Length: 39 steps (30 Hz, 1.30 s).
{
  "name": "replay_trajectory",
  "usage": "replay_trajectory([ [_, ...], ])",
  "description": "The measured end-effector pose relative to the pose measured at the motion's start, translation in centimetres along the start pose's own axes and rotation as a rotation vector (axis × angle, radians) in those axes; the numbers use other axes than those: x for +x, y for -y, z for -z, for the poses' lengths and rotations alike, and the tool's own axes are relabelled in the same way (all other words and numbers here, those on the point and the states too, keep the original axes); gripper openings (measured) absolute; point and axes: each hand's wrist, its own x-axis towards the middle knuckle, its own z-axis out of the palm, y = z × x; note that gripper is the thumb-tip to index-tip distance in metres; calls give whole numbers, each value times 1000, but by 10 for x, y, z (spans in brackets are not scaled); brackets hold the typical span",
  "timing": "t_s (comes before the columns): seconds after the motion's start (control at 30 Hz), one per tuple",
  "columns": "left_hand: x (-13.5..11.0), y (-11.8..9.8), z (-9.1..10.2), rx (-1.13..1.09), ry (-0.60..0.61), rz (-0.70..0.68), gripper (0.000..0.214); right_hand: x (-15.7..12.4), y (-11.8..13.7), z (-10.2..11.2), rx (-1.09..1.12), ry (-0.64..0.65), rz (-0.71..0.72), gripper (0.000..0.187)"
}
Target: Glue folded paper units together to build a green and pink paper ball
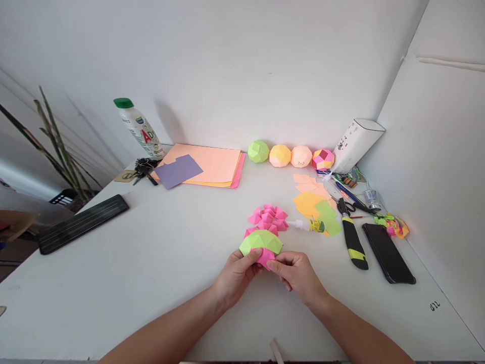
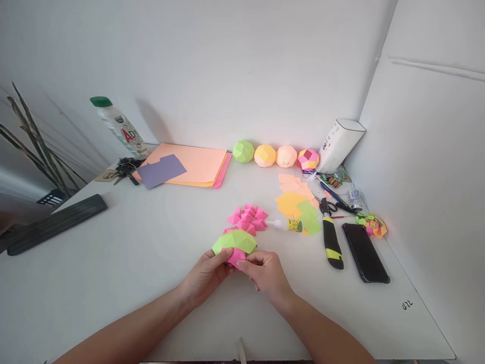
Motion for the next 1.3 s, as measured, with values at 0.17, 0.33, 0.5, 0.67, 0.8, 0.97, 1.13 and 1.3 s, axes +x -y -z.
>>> replay_trajectory([
  [0.17, 0, 0, -1, -3, 3, -4, 23, 0, 0, -1, 40, 11, -9, 32],
  [0.33, -1, -2, -3, -17, 14, -5, 23, 1, -1, -1, 73, 26, -8, 31],
  [0.5, -2, -2, -3, -13, 14, -3, 23, 1, 0, 0, 92, 34, -19, 31],
  [0.67, -1, 2, -1, -24, 12, -2, 21, 0, 1, -1, 148, 22, -32, 30],
  [0.8, 0, 4, -1, -37, 7, 1, 21, 1, -2, -5, 271, 16, -61, 27],
  [0.97, -1, 5, 0, -48, 47, -3, 19, -1, -4, -12, 358, -26, -63, 27],
  [1.13, 0, 11, 2, -23, 139, -3, 15, -6, -3, -18, 344, -40, -44, 28],
  [1.3, -2, 9, 0, 1, 114, 1, 16, -7, -1, -14, 228, 5, -13, 27],
])
